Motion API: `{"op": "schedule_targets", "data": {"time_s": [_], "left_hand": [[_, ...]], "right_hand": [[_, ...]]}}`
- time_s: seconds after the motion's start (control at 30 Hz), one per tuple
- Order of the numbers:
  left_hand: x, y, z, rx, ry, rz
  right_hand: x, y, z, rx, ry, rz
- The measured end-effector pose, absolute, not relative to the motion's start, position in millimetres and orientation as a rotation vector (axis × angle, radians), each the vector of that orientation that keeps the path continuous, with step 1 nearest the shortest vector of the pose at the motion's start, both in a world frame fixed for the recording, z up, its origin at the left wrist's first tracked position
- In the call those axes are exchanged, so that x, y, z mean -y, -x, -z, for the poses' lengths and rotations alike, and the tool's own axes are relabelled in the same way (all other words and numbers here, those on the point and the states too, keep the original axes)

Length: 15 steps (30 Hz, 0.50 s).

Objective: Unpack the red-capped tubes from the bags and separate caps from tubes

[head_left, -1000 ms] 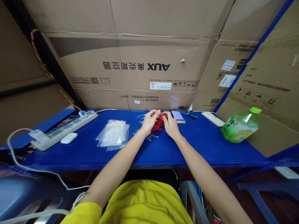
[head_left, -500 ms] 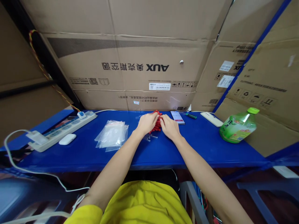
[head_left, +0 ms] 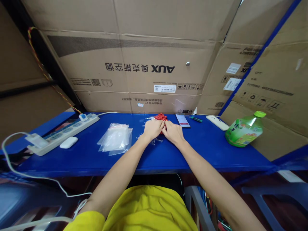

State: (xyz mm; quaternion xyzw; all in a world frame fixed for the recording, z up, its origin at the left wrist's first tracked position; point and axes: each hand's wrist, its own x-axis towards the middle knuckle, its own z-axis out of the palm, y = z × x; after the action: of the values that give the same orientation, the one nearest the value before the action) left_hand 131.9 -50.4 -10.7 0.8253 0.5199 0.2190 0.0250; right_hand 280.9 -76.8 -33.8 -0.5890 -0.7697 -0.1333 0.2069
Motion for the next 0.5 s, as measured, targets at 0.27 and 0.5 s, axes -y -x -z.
{"op": "schedule_targets", "data": {"time_s": [0.27,0.5], "left_hand": [[49.0,-135.7,14.5,-1.631,-2.388,-0.768],[48.3,-136.9,16.7,-1.626,-2.335,-0.756]], "right_hand": [[78.4,-274.4,35.8,2.144,1.726,0.344],[78.6,-274.5,37.9,2.115,1.711,0.341]]}}
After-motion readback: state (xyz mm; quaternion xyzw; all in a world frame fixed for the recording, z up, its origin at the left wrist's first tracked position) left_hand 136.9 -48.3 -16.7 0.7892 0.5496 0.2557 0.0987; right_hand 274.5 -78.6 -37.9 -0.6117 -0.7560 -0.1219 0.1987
